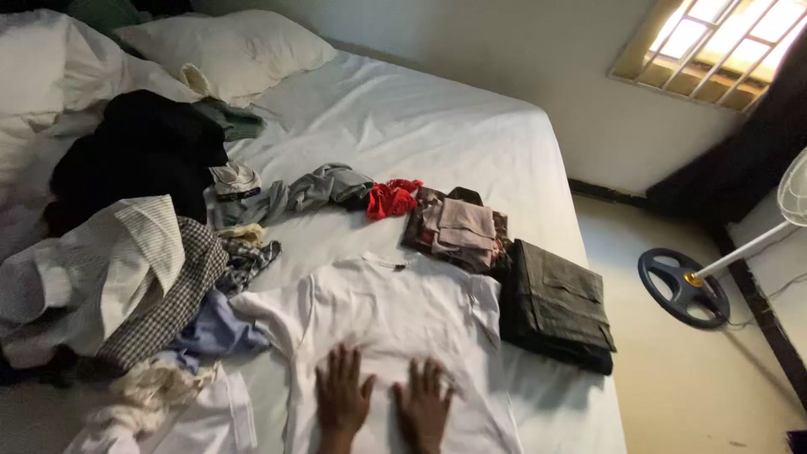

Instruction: Folding a pair of jeans and a white t-shirt on a bed.

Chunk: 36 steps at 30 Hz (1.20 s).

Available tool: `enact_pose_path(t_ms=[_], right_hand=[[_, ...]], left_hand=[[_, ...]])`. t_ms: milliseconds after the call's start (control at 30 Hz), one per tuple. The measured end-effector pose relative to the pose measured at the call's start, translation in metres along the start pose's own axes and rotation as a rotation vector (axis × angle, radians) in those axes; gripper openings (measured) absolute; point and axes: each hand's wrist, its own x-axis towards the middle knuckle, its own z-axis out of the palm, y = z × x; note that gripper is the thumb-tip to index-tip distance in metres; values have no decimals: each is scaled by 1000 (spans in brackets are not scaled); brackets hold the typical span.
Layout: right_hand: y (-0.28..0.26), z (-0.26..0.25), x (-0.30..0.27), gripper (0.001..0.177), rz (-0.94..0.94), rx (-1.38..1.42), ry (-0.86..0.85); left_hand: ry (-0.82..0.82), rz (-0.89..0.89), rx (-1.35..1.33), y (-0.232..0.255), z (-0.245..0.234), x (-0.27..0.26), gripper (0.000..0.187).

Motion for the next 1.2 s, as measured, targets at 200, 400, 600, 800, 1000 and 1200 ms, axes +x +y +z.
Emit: enact_pose_path(t_ms=[200,400,600,800,1000,1200], right_hand=[[79,-43,55,74,125,-210,135],[11,-20,45,68,275,-113,-141],[-32,0,118,65,-52,-37,-6],[42,2,132,67,62,-183,80],[58,19,130,76,278,-152,-114],[-67,34,92,82,50,-45,-226]], left_hand=[[78,57,-104,-65,7,71,75],[-20,-12,-97,-15,74,85,79],[-242,47,37,-58,54,131,75],[-93,152,25,-131,40,157,69],[-66,203,280,-175,43,182,67],[-591,-86,375,-223,7,208,68]])
